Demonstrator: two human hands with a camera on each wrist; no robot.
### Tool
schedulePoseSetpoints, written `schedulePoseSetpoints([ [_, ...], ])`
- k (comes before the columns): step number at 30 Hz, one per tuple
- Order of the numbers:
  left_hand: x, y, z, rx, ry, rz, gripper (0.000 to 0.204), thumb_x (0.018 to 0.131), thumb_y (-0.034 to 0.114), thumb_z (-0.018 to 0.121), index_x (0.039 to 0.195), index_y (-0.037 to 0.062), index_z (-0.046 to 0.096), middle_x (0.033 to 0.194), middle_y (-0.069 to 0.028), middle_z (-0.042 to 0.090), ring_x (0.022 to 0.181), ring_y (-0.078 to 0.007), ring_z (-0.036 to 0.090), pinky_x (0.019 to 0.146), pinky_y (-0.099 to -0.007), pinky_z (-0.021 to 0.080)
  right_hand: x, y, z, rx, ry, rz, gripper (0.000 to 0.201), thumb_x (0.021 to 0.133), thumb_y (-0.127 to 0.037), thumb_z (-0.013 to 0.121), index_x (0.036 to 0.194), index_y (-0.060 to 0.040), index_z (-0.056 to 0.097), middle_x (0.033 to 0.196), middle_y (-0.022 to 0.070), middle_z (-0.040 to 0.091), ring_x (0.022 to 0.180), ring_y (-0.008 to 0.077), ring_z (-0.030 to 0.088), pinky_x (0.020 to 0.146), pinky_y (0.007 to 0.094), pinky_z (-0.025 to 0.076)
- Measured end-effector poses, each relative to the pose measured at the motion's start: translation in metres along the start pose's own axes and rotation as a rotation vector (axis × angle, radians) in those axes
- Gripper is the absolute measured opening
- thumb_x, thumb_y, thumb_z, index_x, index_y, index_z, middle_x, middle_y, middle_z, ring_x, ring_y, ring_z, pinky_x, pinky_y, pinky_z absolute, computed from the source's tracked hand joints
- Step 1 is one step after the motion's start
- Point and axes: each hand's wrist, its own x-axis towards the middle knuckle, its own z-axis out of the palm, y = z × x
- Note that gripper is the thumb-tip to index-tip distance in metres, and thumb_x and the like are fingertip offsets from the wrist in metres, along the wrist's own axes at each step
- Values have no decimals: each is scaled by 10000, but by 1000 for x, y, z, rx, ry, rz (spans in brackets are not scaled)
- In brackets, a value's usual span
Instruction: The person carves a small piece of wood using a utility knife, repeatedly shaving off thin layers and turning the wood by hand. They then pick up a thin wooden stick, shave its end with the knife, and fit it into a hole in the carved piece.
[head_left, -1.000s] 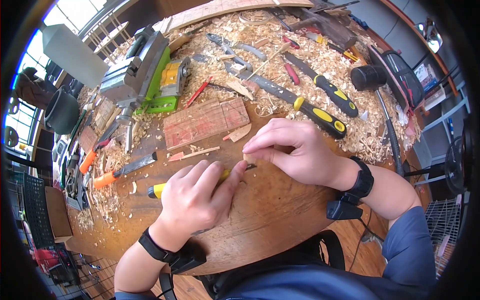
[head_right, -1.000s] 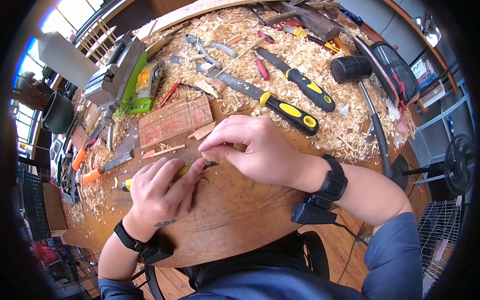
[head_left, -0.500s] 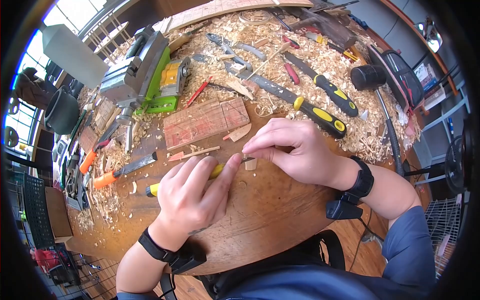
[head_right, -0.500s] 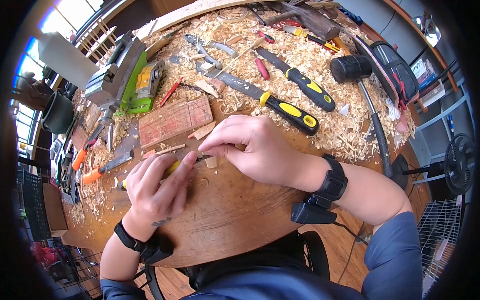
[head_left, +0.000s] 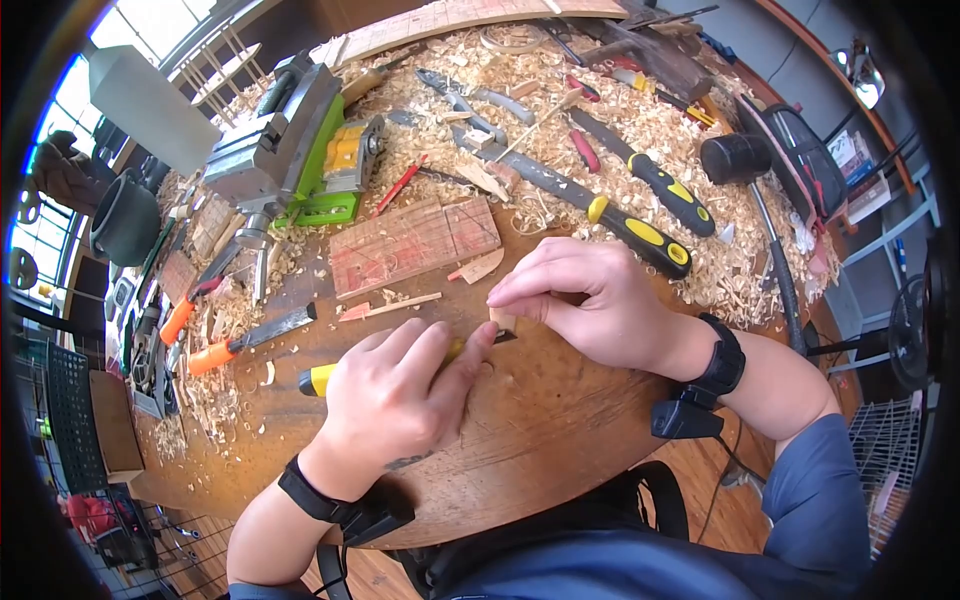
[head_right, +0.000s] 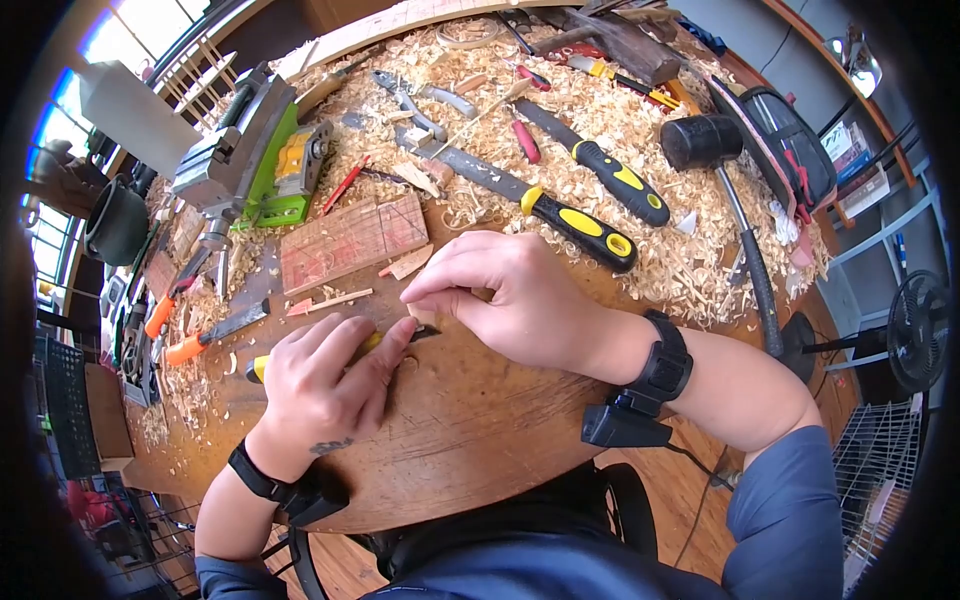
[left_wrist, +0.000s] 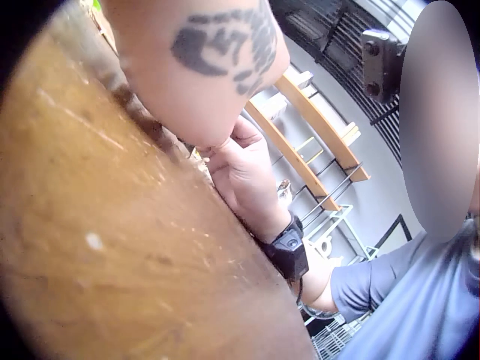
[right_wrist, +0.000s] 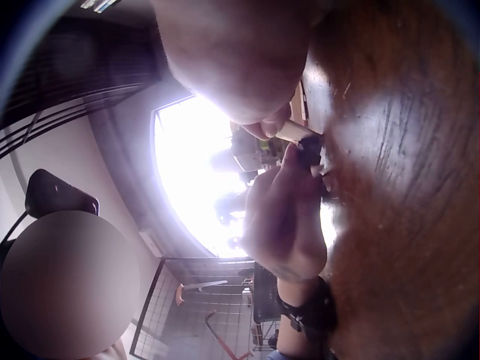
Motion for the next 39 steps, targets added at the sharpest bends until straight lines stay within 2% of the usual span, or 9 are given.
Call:
schedulePoseSetpoints([
  [2,0,0,-1,10,-27,9,407,771,62,800,1176,75,846,765,-25,467,609,-166,535,492,-322,442,0,0,0,-7,4,0,97,911,-34,825,1004,-56,840,986,106,822,894,251,791,787,356,627],
  [5,0,0,0,3,0,9,395,771,60,801,1161,82,850,792,-23,520,619,-159,555,499,-319,446,0,0,0,-14,3,1,102,911,-30,823,1008,-59,840,986,106,822,897,252,791,788,358,627],
  [7,2,-1,0,7,106,-5,404,761,51,796,1161,76,850,840,-32,590,638,-160,582,516,-313,460,1,0,0,-12,5,-3,103,912,-29,822,1009,-60,840,986,104,822,896,252,790,787,359,627],
  [10,4,-2,-5,63,117,-4,443,741,46,795,1181,64,846,898,-54,639,671,-169,609,535,-306,476,1,2,0,-13,7,-14,105,915,-29,821,1013,-61,840,988,102,823,894,251,789,782,358,626],
  [22,2,-5,0,-11,63,-36,490,763,45,796,1252,47,812,920,-69,650,715,-202,654,569,-330,527,-1,1,-1,0,-7,20,137,919,9,814,1038,-51,843,1009,103,825,909,230,782,788,335,616],
  [27,1,-7,4,-24,84,-35,499,766,52,786,1264,46,806,920,-71,648,727,-208,668,574,-334,540,-1,2,0,-8,-25,37,165,917,54,808,1055,-32,839,1026,106,824,933,217,780,811,325,613],
  [29,1,-8,5,-30,88,-35,500,769,55,780,1269,47,804,924,-72,651,728,-210,672,574,-336,543,0,3,2,2,25,29,100,920,-31,824,1014,-59,841,979,103,823,873,241,784,754,343,613],
  [32,0,-9,6,-40,83,-40,485,772,59,771,1256,50,807,893,-61,627,706,-201,656,554,-339,528,0,3,1,0,22,40,96,921,-33,824,1012,-58,842,976,106,824,871,243,785,754,344,613],
  [39,-1,-3,3,-40,8,-12,417,806,67,780,1221,65,816,794,-29,506,630,-173,575,497,-342,457,-1,4,2,26,26,43,84,921,-38,826,1001,-55,843,973,103,827,867,231,785,745,334,608],
])
